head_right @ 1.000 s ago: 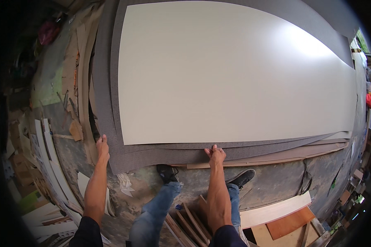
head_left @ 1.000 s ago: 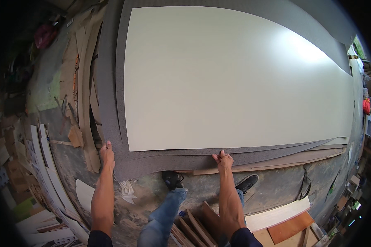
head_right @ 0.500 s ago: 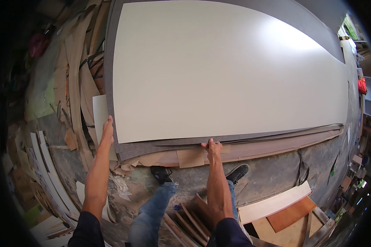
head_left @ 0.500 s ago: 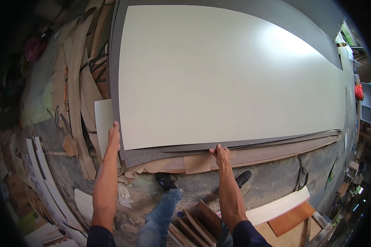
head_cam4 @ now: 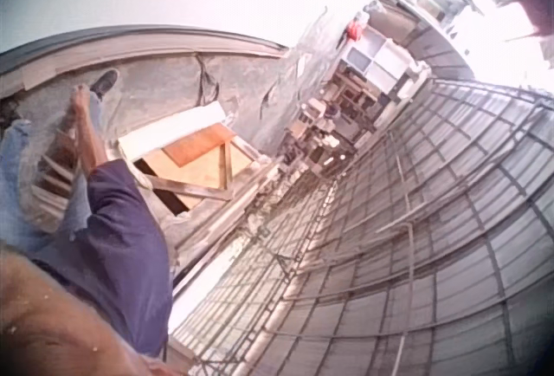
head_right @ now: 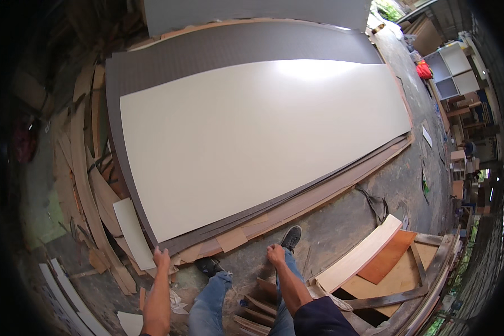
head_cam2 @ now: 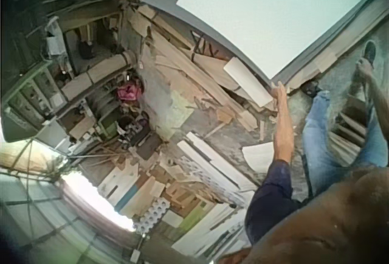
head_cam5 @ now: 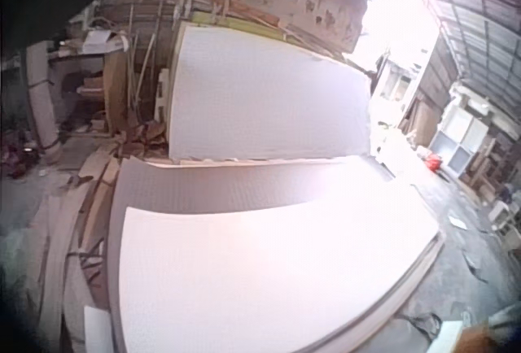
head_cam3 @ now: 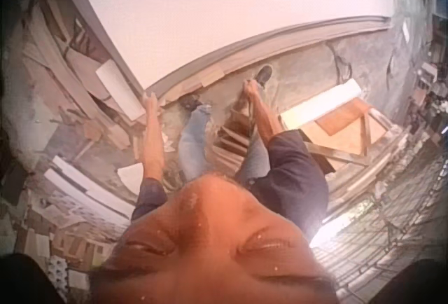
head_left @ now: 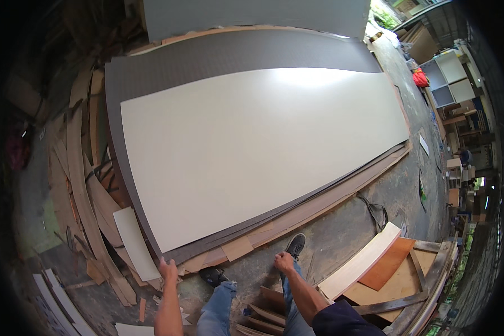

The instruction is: The person organizes and aligns various wood panels on a workbench, uses a hammer and a measuring tape to adjust and check a decorative wood strip, and moves several large white curved panels into place.

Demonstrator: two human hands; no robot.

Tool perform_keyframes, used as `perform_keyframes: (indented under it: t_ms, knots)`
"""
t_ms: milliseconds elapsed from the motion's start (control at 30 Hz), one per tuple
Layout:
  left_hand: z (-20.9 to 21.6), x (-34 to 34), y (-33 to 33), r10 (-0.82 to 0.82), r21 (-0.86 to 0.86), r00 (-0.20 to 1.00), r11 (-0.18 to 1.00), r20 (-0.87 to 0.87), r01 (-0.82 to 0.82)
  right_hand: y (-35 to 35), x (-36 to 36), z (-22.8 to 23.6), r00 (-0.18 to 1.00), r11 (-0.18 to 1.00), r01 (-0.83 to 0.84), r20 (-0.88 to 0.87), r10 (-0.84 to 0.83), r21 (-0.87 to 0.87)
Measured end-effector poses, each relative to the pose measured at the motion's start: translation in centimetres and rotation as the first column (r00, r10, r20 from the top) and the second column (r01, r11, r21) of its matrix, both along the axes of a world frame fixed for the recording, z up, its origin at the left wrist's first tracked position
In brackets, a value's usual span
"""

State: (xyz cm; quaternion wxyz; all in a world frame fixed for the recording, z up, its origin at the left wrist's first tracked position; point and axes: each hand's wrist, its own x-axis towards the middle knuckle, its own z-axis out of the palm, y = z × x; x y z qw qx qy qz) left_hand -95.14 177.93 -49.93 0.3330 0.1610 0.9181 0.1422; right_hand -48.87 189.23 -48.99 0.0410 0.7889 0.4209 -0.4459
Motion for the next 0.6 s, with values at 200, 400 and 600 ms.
perform_keyframes:
  t_ms: [200, 400, 600]
  knots:
    - [15.2, 11.4, -4.0, -0.432, -0.179, 0.781, 0.814, 0.451, 0.553, -7.7, 2.9, 16.4, 0.908, 0.935, -0.321, 0.231, 0.348, -0.147]
    - [25.9, 13.4, 3.0, -0.691, -0.18, 0.413, 0.386, 0.594, 0.905, -12.4, -2.5, 22.1, 0.847, 0.851, -0.524, 0.098, 0.523, -0.009]
    - [32.8, 15.3, 8.8, -0.766, -0.151, 0.179, 0.108, 0.617, 0.983, -12.4, -4.2, 26.4, 0.806, 0.81, -0.57, -0.29, 0.517, -0.14]
